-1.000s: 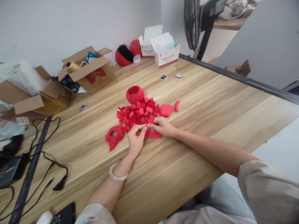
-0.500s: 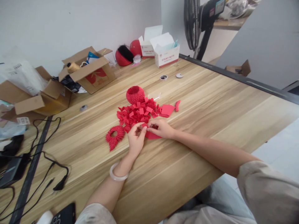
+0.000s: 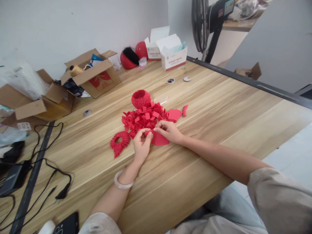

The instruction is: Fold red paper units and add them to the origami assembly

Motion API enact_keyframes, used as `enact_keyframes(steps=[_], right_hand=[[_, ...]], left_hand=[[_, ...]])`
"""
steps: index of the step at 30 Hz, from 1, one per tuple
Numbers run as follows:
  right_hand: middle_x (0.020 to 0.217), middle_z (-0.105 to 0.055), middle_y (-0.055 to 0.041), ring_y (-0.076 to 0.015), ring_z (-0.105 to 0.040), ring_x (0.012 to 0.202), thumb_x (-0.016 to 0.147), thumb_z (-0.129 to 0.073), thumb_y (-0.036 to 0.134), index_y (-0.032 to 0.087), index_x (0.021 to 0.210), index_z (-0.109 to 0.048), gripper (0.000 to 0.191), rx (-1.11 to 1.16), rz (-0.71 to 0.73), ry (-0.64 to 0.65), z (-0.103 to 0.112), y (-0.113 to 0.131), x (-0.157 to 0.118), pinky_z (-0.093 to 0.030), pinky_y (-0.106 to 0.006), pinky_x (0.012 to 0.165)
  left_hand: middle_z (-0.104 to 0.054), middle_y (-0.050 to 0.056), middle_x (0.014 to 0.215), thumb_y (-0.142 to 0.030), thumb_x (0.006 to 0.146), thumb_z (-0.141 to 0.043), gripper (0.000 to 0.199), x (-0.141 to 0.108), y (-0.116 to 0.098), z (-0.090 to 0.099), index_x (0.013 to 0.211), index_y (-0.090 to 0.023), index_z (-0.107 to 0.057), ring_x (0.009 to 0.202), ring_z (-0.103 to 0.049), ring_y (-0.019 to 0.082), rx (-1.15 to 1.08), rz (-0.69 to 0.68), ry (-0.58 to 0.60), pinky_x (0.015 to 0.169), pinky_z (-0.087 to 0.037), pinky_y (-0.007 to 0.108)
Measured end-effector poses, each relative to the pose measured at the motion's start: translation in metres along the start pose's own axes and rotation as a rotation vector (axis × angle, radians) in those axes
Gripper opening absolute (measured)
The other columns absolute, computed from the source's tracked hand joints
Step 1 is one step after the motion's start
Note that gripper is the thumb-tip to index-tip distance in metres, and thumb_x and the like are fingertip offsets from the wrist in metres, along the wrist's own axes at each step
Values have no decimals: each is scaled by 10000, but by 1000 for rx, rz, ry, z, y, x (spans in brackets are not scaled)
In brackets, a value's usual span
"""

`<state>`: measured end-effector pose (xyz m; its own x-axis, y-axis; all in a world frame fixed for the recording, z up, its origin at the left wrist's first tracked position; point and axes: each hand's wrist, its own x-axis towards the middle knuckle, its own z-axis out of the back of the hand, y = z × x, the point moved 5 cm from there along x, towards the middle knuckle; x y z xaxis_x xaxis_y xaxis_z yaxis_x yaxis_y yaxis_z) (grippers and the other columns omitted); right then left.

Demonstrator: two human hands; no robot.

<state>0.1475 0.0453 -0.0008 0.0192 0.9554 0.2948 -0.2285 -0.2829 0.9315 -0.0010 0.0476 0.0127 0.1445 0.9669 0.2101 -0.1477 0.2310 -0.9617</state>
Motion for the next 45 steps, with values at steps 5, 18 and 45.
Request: enact_keyframes(steps=[5, 18, 45], right_hand=[[566, -534, 4, -86, -448, 530, 721, -645, 443, 154, 593, -495, 350, 66, -37, -71, 2, -5, 0, -377, -221, 523], [722, -618, -50, -119, -559, 677, 859, -502, 312, 149, 646, -576, 279, 58, 261, 146, -1, 28, -4, -449, -253, 670], [677, -575, -13, -89, -483, 584, 778, -607, 371, 130, 754, -609, 242, 148, 38, 209, -5, 13, -3, -390, -215, 560]], left_hand=[[-597, 16, 729, -302, 745, -637, 174, 0, 3, 0, 811, -142, -624, 655, -532, 97, 32, 2, 13, 634, -448, 206], [-607, 15, 695, -302, 734, -648, 165, 2, 4, 1, 768, -143, -619, 633, -542, 106, 53, -8, 9, 624, -438, 217], [-564, 1, 661, -336, 721, -651, 202, 1, 9, -4, 774, -145, -615, 598, -496, 93, 51, 43, 111, 572, -404, 199]])
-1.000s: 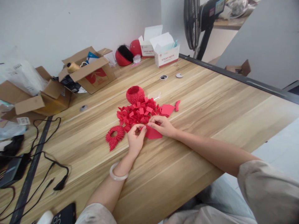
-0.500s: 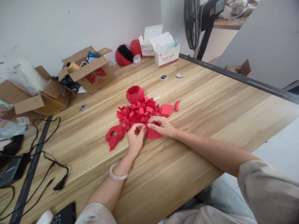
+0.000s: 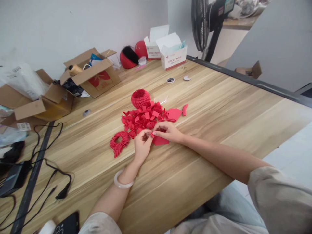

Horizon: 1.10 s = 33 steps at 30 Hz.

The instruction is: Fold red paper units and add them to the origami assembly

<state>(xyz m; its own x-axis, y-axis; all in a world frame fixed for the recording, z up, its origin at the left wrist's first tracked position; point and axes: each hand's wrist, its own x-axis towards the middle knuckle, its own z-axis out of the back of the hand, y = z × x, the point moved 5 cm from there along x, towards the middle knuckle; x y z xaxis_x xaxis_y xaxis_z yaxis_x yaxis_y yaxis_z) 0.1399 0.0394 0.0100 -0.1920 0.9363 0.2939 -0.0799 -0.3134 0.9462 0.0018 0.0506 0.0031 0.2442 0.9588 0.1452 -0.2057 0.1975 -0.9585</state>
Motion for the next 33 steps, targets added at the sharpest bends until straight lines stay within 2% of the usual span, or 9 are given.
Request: enact_keyframes(steps=[8, 14, 21, 33], right_hand=[[617, -535, 15, -76, -458, 535, 732, -648, 415, 136, 729, -566, 291, 88, -78, 48, -3, -9, 2, -383, -211, 531], [628, -536, 16, -66, -443, 527, 706, -676, 399, 134, 724, -569, 287, 97, -77, 52, -3, -10, 3, -360, -199, 510], [634, -555, 2, -80, -469, 547, 754, -621, 425, 139, 710, -556, 297, 28, -64, 78, -3, -12, 3, -385, -206, 530], [579, -485, 28, -64, -385, 501, 789, -562, 456, 149, 664, -514, 334, -114, -12, 37, -3, -4, 2, -319, -197, 494]], left_hand=[[-593, 11, 672, -349, 719, -655, 220, 0, 2, -1, 788, -142, -624, 616, -518, 102, 26, 0, 19, 594, -410, 206], [-605, 18, 678, -346, 716, -653, 216, 0, 1, -1, 786, -144, -624, 614, -529, 107, 41, 6, 25, 589, -416, 206], [-611, 18, 681, -308, 739, -627, 176, 0, 2, -3, 802, -144, -630, 614, -533, 107, 101, -28, 68, 590, -426, 203], [-576, -5, 635, -237, 716, -604, 111, -2, -2, -5, 771, -145, -632, 580, -495, 97, 127, -16, 87, 569, -395, 193]])
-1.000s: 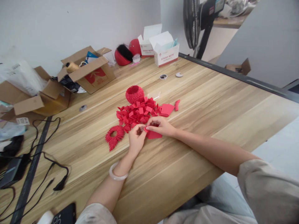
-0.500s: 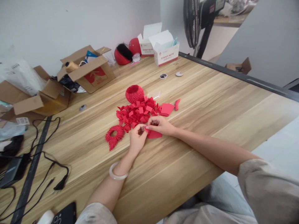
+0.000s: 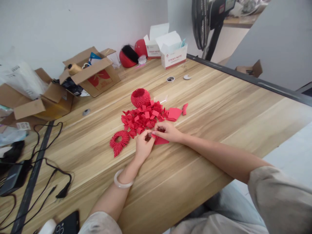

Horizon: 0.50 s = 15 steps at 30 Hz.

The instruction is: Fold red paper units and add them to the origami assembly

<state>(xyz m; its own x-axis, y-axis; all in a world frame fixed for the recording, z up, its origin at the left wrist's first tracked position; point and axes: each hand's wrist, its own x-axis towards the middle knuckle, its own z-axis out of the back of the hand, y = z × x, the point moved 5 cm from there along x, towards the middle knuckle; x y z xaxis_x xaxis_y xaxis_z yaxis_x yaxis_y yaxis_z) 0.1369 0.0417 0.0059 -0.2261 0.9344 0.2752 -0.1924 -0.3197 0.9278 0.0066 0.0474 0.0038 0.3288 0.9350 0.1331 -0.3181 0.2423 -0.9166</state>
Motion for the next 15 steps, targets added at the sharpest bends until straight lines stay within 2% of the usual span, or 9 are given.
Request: enact_keyframes(steps=[15], right_hand=[[561, -482, 28, -64, -393, 496, 809, -541, 412, 151, 651, -509, 307, -77, 22, -10, -1, -2, 0, -310, -192, 490]], left_hand=[[-570, -6, 633, -192, 731, -562, 74, -1, -2, -2, 766, -149, -611, 570, -490, 97, 86, -38, 45, 555, -386, 194]])
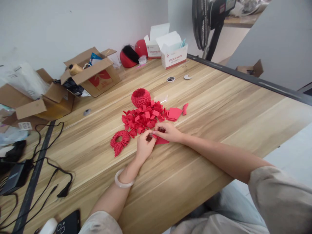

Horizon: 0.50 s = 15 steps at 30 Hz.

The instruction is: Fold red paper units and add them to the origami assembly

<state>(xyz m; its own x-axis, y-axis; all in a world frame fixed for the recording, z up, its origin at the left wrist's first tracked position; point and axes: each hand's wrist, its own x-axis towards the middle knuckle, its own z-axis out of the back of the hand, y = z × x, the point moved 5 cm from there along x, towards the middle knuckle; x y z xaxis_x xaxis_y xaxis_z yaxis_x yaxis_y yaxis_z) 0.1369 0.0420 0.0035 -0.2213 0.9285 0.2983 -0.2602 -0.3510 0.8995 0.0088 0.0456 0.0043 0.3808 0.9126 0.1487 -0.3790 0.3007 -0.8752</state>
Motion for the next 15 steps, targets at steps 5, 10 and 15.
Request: enact_keyframes(steps=[5, 10, 15], right_hand=[[567, -488, 25, -63, -397, 496, 808, -541, 345, 149, 648, -507, 255, -9, 0, -2, 1, 2, 0, -314, -190, 491], [572, -492, 23, -61, -398, 495, 805, -541, 325, 145, 654, -505, 238, -1, -10, 2, 0, 1, 0, -314, -184, 490], [562, -474, 30, -58, -384, 490, 803, -541, 319, 145, 651, -501, 235, -5, -5, -6, 0, 1, 0, -309, -183, 488]], left_hand=[[-563, -8, 622, -194, 725, -561, 73, 0, 0, 0, 756, -150, -611, 565, -484, 97, 3, -1, -5, 545, -376, 193], [-566, -5, 638, -188, 734, -543, 87, 1, -3, 0, 777, -141, -602, 575, -487, 95, 41, 3, 1, 562, -388, 195], [-573, -3, 646, -175, 732, -533, 86, 1, -4, 0, 777, -141, -598, 587, -500, 96, 67, -9, -3, 575, -396, 193]])
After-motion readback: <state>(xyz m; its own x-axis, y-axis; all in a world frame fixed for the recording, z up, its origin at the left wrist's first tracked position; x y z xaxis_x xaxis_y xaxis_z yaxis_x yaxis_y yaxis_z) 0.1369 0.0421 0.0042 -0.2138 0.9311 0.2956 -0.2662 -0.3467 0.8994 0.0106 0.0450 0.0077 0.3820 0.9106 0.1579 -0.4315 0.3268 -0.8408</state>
